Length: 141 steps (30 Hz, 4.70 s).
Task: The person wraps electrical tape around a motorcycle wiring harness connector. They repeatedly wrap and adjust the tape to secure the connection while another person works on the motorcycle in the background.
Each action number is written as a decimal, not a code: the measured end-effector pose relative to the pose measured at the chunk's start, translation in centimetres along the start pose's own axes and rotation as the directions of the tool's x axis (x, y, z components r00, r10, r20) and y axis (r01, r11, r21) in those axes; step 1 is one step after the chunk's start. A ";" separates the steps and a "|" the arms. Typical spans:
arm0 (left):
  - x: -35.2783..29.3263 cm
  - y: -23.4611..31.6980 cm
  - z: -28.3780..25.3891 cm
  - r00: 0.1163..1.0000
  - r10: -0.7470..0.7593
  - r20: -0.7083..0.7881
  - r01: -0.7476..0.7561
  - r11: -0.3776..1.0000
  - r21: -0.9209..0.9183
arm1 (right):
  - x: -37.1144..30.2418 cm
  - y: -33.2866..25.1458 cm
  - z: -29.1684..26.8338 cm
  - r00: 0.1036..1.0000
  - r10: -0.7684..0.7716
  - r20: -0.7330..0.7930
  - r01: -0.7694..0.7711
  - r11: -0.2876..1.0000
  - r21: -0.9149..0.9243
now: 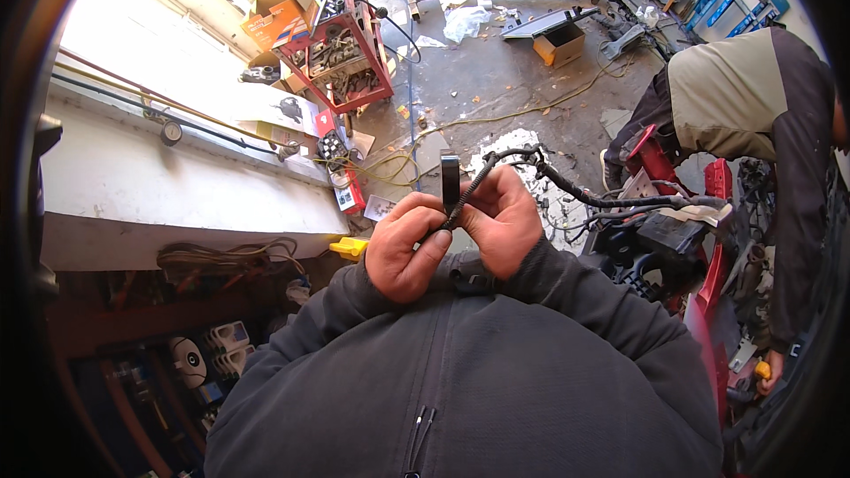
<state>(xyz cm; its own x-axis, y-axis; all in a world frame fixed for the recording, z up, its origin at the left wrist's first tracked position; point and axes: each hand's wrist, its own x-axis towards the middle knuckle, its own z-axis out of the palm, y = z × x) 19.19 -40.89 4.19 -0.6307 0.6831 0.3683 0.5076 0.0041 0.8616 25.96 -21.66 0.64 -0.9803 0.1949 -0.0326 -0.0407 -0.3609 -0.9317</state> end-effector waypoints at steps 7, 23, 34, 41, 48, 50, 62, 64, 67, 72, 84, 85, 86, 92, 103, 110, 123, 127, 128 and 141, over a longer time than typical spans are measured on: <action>0.1 -0.3 -0.2 0.995 0.033 0.094 -0.041 0.996 0.083 | -0.8 -2.4 -0.2 0.994 -0.070 0.087 0.072 0.997 -0.020; 0.3 -1.6 -0.9 0.969 -0.107 0.221 0.059 0.976 0.211 | -0.6 -5.3 -3.2 0.926 0.227 0.303 -0.190 0.971 -0.147; 0.3 -0.9 -0.4 0.975 -0.187 0.121 0.161 0.967 0.199 | -0.3 -2.6 -3.1 0.841 0.499 0.209 -0.387 0.826 -0.410; 0.0 -0.1 -0.3 0.955 -0.261 0.140 0.282 0.947 -0.157 | -0.7 0.2 -1.8 0.975 0.186 0.118 -0.184 0.983 -0.025; -0.1 -0.6 0.4 0.791 -0.453 0.411 0.605 0.480 -0.635 | -0.9 -0.4 -1.5 0.959 -0.244 0.145 0.271 0.939 -0.213; -0.1 -0.7 0.4 0.785 -0.457 0.419 0.614 0.484 -0.624 | -0.7 -0.7 -1.2 0.943 -0.300 0.144 0.328 0.913 -0.242; 0.3 -1.1 -0.6 0.984 -0.156 0.091 0.133 0.966 0.221 | -1.7 -5.6 -2.2 0.956 0.135 0.262 -0.099 0.984 -0.146; 0.5 -0.8 -0.6 0.991 -0.098 0.092 0.057 0.928 0.369 | -1.6 -6.0 -2.0 0.949 0.162 0.272 -0.068 0.943 -0.325; 0.9 -0.7 -0.5 0.993 -0.030 0.118 -0.038 0.847 0.530 | -1.7 -6.1 -1.5 0.962 0.140 0.235 -0.018 0.890 -0.455; 1.8 -1.5 -1.0 0.981 -0.006 0.191 -0.106 0.815 0.570 | -1.7 -5.2 -1.5 0.959 0.153 0.240 -0.027 0.887 -0.460; 1.4 -1.3 -0.6 0.972 -0.154 0.177 0.120 0.975 0.184 | -1.5 -2.3 -2.7 0.966 0.248 0.070 -0.191 0.871 -0.453; 1.4 -1.2 -0.5 0.967 -0.178 0.180 0.157 0.980 0.124 | -1.5 -2.3 -2.8 0.973 0.214 0.084 -0.150 0.869 -0.471; 1.3 -1.2 -0.5 0.960 -0.205 0.190 0.202 0.979 0.037 | -1.4 -2.3 -3.0 0.981 0.160 0.109 -0.090 0.874 -0.478; 0.2 -0.5 -0.4 0.768 -0.444 0.462 0.641 0.535 -0.550 | -1.0 -2.2 -2.8 0.946 -0.145 0.292 0.306 0.703 -0.643; 1.3 -0.5 -0.7 0.768 -0.444 0.462 0.638 0.458 -0.619 | -1.7 -1.7 -2.1 0.994 -0.027 0.110 0.031 0.999 -0.039; 0.6 -1.3 0.3 0.963 -0.255 0.091 0.257 0.966 -0.011 | -2.4 -6.4 -2.0 0.949 0.003 0.316 0.159 0.859 -0.486; 1.4 -1.1 -0.2 0.933 -0.323 0.158 0.327 0.945 0.000 | -2.1 -5.0 -4.5 0.945 0.197 0.260 0.011 0.779 -0.627; 1.4 -0.7 0.6 0.968 -0.232 0.095 0.236 0.971 -0.040 | -1.8 -2.8 -3.5 0.942 0.294 0.163 -0.175 0.842 -0.510; 1.4 -0.6 0.5 0.964 -0.252 0.082 0.253 0.968 -0.004 | -1.8 -2.4 -3.4 0.937 0.312 0.155 -0.224 0.880 -0.418; 1.3 -0.2 0.3 0.801 -0.464 0.378 0.596 0.561 -0.574 | -1.3 -1.4 -2.0 0.994 -0.065 0.089 0.059 0.996 0.066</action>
<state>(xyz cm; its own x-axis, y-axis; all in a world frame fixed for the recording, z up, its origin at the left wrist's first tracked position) 18.44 -39.84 4.39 -0.5190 0.8213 -0.2369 -0.4281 -0.0099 0.9037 27.70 -19.56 1.27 -0.9888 0.1365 0.0604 -0.1117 -0.4082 -0.9060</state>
